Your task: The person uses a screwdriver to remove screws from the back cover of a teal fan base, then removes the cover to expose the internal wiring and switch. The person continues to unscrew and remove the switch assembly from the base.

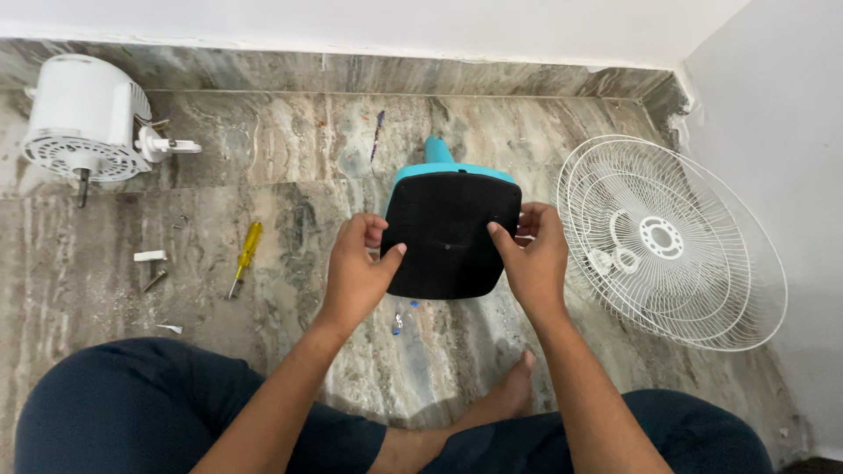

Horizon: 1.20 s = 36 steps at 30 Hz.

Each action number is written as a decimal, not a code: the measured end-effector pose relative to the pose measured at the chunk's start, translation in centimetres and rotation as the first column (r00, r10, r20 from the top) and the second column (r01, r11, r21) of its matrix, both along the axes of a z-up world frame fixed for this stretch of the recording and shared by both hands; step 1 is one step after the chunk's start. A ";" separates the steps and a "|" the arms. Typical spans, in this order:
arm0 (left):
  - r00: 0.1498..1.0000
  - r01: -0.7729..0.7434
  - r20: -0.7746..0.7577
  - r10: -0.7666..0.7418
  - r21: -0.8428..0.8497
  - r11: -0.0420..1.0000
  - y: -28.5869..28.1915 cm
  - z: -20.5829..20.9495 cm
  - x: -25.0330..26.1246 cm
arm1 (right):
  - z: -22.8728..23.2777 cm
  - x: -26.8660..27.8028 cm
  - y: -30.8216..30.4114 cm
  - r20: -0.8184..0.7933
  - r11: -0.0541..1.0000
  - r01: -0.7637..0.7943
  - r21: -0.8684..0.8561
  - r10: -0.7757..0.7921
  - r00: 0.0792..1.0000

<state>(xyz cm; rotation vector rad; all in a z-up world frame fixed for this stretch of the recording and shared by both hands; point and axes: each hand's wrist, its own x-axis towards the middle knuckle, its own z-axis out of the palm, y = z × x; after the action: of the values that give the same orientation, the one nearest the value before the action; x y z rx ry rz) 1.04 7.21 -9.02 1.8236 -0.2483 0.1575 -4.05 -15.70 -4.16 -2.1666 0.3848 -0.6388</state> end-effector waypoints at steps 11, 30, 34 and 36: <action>0.917 0.090 0.359 -0.176 0.243 0.966 0.6 6.0 1.0 | 3.8 2.1 1.0 -0.020 0.925 -0.125 -0.359 0.126 0.992; 0.969 -0.036 0.236 -0.071 0.420 0.907 -0.5 9.3 0.9 | 6.9 2.5 2.4 -0.273 0.920 -0.198 -0.338 0.105 0.956; 0.967 -0.061 0.248 -0.065 0.468 0.882 -0.7 9.7 0.6 | 7.2 2.3 2.5 -0.310 0.922 -0.195 -0.334 0.088 0.947; 0.968 -0.055 0.240 -0.075 0.493 0.869 -0.8 10.0 0.5 | 7.2 2.3 2.6 -0.274 0.903 -0.209 -0.375 0.107 0.956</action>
<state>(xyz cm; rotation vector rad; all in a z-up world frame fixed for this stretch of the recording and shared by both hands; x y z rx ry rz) 1.54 6.42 0.93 2.3172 -0.5172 0.3458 -1.76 -13.13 3.05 -2.6532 0.2129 -0.3752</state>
